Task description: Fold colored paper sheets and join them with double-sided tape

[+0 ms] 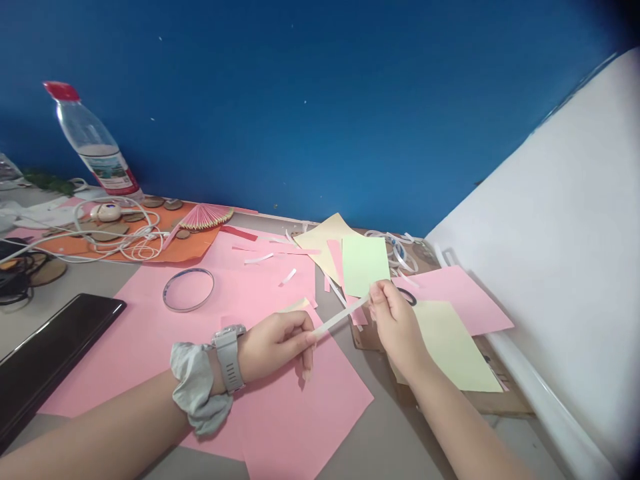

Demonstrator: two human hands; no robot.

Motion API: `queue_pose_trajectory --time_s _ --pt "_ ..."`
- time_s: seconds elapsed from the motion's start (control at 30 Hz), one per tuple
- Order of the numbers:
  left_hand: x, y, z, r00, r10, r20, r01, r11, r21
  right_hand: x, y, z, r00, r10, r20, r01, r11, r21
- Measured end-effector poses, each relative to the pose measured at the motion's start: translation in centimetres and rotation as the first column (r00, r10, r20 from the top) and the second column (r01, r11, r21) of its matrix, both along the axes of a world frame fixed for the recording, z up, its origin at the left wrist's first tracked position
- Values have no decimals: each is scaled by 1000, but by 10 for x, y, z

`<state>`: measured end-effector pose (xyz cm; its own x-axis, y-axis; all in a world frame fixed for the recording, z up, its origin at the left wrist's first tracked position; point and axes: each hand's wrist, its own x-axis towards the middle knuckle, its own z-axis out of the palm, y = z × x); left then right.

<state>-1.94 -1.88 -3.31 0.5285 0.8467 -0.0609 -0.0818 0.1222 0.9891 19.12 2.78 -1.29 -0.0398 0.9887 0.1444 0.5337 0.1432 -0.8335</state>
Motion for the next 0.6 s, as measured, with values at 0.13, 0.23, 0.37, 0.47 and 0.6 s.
queue_pose_trajectory --time_s 0.13,0.23,0.37,0.47,0.6 --pt "-2 0 4 995 98 -21 -97 994 48 11 18 -13 991 -71 -110 72 997 6" --pt "-2 1 6 981 188 -37 -184 978 94 17 26 -17 976 -90 -198 95 995 14" --pt "-2 1 5 941 331 -66 -318 935 158 13 21 -13 964 -35 -265 50 998 48" --pt "-4 4 3 846 525 -94 -487 832 266 5 10 -9 954 49 -295 -27 996 80" --pt "-6 6 4 773 616 -154 -507 745 435 -1 0 -7 934 154 -322 -113 983 142"
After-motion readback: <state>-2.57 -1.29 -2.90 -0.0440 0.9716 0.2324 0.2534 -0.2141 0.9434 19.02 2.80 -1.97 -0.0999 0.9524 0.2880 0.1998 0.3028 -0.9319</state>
